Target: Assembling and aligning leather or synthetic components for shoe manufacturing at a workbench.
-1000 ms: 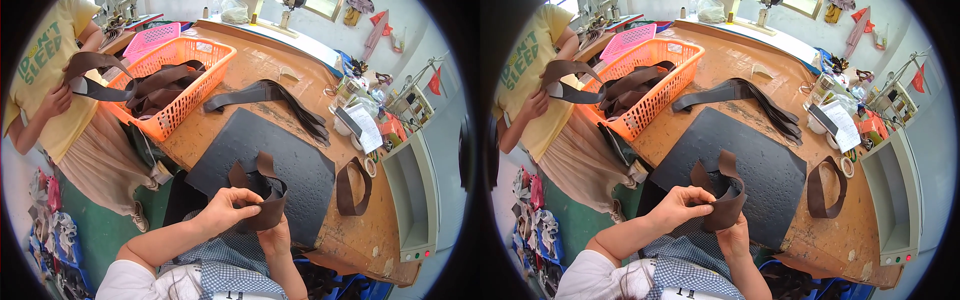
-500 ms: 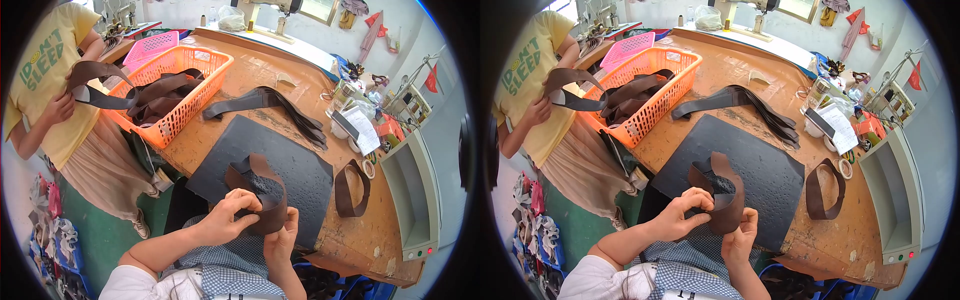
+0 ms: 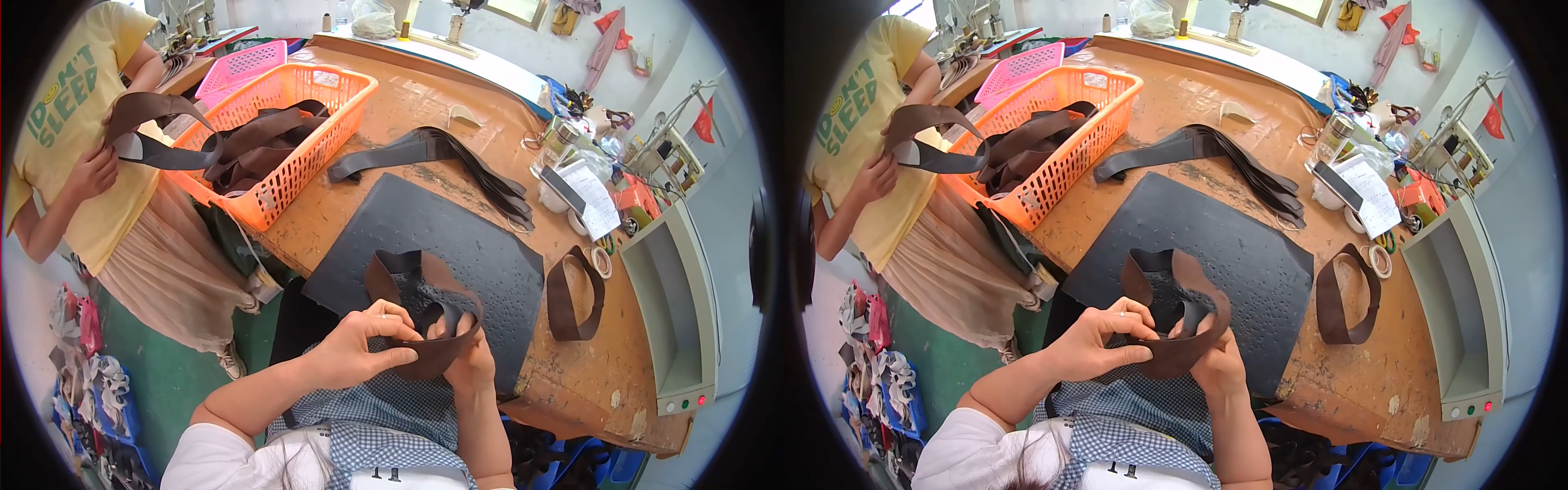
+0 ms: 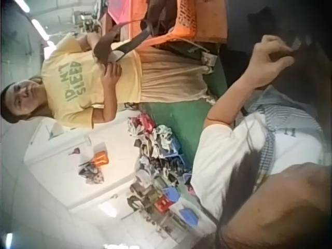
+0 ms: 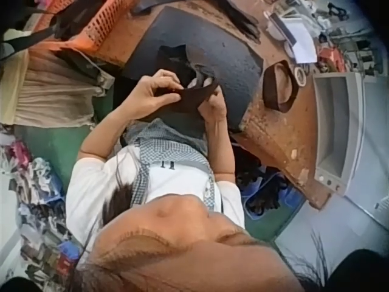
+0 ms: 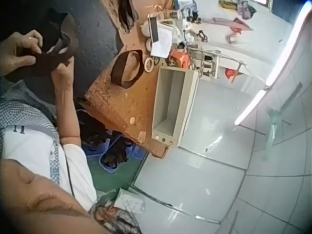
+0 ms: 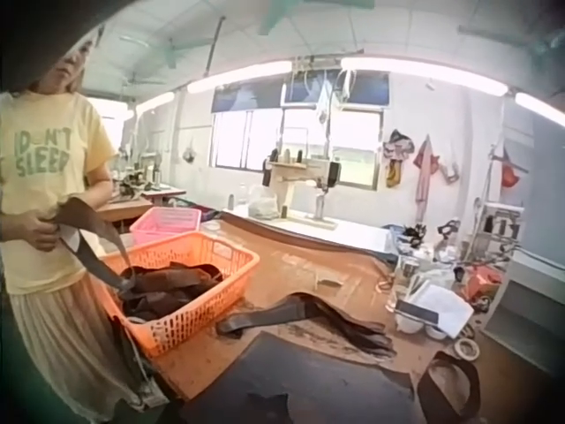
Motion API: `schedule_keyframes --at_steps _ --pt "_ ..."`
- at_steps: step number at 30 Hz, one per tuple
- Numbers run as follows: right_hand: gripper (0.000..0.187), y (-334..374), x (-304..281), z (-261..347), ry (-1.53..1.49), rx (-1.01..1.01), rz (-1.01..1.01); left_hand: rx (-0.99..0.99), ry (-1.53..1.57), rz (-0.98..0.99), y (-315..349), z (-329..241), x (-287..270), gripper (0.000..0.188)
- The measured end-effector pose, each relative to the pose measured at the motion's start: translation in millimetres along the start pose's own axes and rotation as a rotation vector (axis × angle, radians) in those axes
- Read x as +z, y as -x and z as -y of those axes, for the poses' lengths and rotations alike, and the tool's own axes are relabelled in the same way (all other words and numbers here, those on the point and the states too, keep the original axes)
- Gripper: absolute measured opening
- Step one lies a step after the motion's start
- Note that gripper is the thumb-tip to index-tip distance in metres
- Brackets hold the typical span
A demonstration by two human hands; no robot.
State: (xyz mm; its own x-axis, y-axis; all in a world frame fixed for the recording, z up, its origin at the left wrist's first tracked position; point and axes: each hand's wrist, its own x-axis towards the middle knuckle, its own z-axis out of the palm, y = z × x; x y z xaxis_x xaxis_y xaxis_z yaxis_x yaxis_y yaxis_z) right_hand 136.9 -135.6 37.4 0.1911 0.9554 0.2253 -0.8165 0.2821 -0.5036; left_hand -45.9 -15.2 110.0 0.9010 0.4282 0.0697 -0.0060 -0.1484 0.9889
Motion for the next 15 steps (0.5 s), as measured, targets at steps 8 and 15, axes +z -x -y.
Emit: schedule_keyframes --at_steps 8,15 --pt "0.015 3.3 19.2 1.1 0.172 -0.069 -0.323 0.084 -0.095 -0.095 3.2 7.4 1.8 0.022" --pt "0.018 2.9 30.7 0.8 0.287 -0.116 -0.447 0.084 -0.064 -0.106 0.3 6.4 3.4 0.024"
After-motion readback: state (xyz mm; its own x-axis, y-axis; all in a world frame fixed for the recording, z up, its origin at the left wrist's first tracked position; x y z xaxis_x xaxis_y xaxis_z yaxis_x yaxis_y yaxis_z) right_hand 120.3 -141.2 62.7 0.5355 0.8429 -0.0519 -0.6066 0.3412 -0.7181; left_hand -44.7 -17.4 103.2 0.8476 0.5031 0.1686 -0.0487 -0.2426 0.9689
